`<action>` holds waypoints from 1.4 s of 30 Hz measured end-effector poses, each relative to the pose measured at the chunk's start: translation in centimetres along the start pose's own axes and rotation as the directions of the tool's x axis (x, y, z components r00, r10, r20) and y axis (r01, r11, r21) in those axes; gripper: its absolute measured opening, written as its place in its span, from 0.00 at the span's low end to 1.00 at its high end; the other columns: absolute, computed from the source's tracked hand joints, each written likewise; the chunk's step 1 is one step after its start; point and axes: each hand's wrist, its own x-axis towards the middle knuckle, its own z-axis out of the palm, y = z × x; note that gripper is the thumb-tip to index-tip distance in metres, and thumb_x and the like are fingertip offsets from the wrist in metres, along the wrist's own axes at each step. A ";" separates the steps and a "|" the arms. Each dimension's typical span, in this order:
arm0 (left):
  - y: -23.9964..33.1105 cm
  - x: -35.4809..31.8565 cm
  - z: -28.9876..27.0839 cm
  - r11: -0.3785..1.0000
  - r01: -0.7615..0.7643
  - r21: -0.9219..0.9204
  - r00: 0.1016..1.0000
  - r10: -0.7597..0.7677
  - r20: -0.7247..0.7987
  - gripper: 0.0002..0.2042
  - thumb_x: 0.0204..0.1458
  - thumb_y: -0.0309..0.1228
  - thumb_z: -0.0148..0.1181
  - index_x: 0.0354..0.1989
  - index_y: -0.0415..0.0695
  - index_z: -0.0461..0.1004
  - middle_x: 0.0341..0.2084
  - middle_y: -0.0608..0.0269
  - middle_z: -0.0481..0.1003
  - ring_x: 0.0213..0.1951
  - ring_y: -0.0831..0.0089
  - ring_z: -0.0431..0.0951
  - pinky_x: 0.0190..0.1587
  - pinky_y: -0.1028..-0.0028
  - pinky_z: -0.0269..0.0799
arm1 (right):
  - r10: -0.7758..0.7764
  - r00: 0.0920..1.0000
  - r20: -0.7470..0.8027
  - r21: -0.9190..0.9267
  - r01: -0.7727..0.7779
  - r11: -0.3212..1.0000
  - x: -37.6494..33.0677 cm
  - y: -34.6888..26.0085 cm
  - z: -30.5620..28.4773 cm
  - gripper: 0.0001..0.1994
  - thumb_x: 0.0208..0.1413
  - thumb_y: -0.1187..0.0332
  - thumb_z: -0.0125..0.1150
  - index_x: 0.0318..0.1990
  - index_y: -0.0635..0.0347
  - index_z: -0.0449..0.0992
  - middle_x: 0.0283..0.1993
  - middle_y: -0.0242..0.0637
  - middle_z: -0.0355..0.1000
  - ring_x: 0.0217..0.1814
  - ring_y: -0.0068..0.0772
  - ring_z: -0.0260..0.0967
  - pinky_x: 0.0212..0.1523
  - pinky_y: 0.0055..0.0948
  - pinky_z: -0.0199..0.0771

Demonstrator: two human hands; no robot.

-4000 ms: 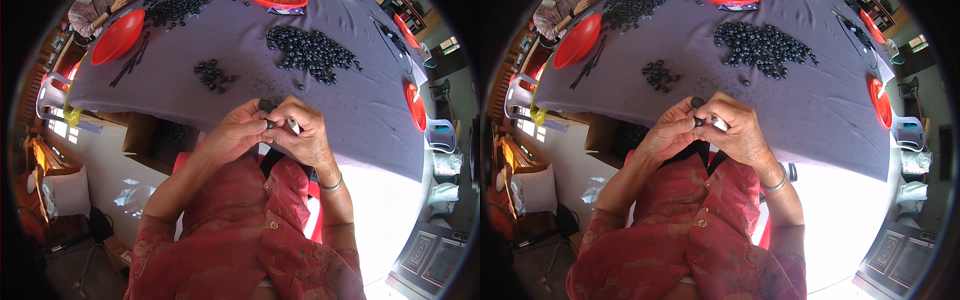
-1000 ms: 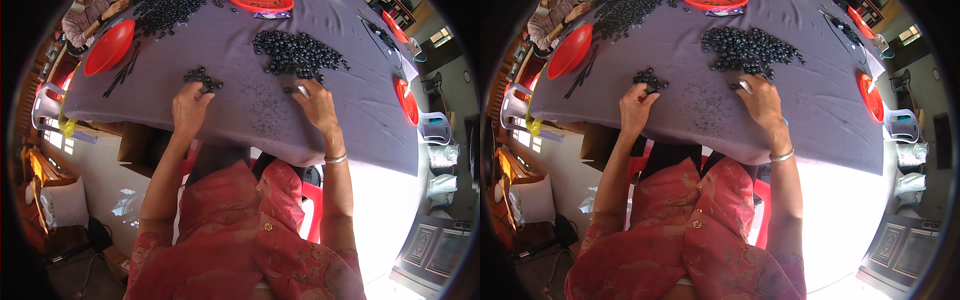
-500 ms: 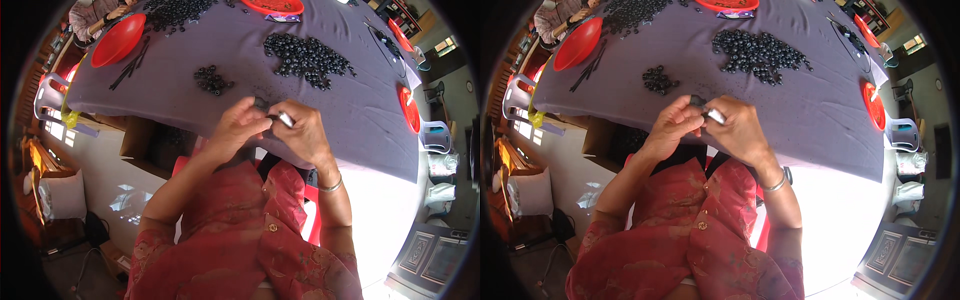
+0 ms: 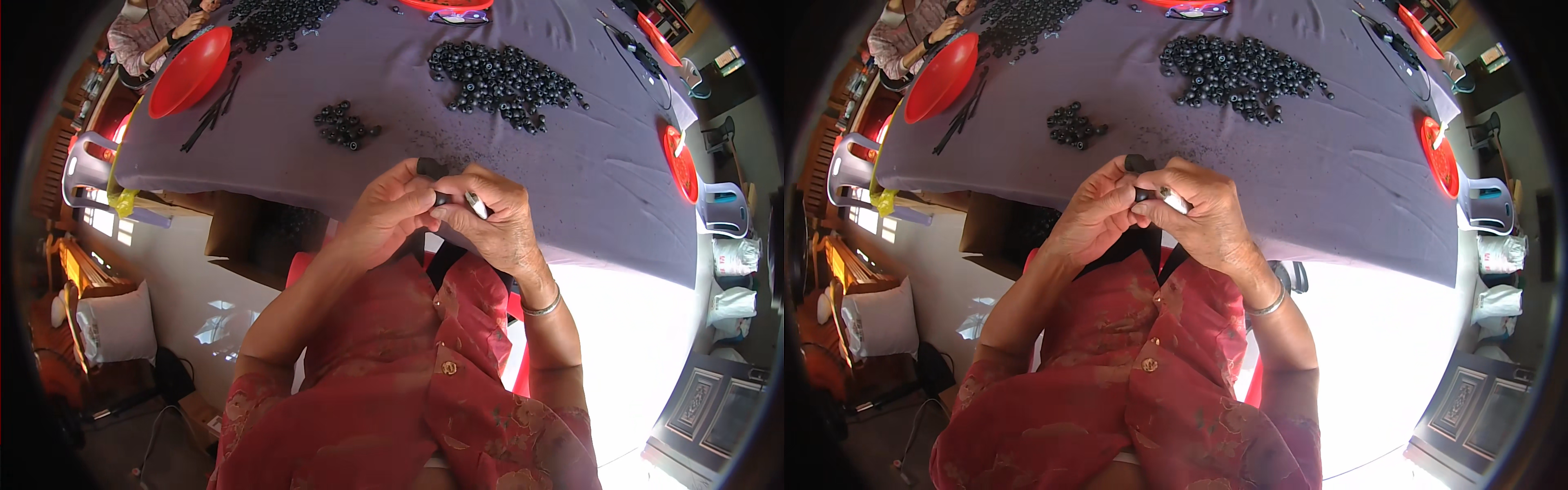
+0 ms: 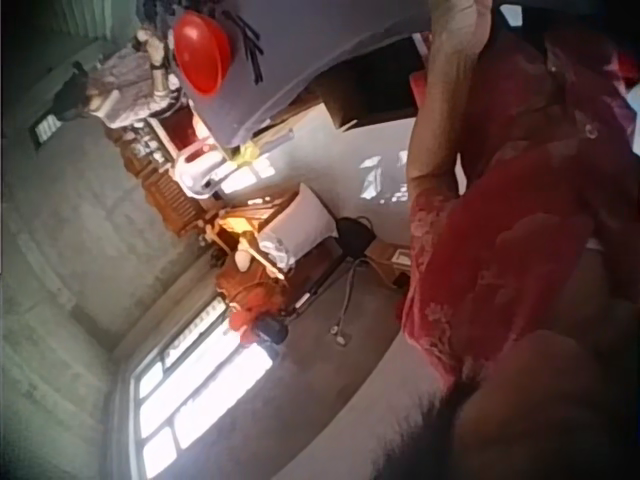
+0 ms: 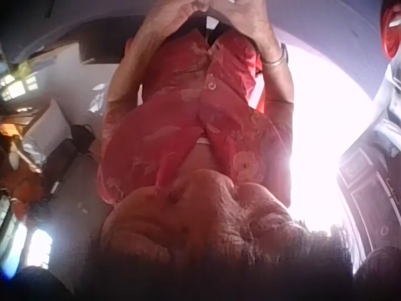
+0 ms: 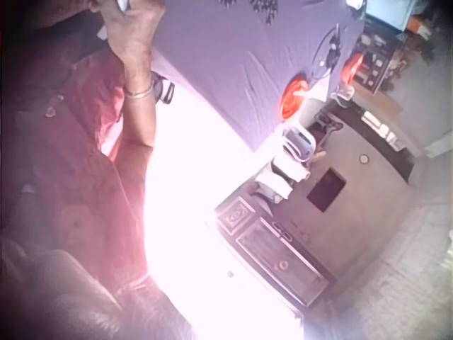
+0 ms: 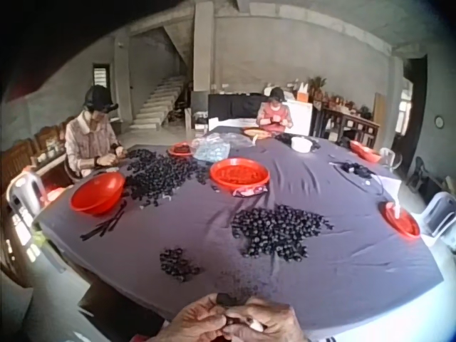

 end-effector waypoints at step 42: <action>-0.1 0.0 -0.1 0.978 0.161 -0.134 0.987 -0.161 0.006 0.13 0.54 0.28 0.58 0.45 0.43 0.64 0.31 0.68 0.69 0.31 0.79 0.71 0.33 0.78 0.69 | 0.211 0.977 -0.013 0.286 -0.198 0.937 -0.2 0.5 0.5 0.04 0.50 0.76 0.65 0.33 0.65 0.78 0.28 0.29 0.70 0.30 0.18 0.65 0.31 0.21 0.65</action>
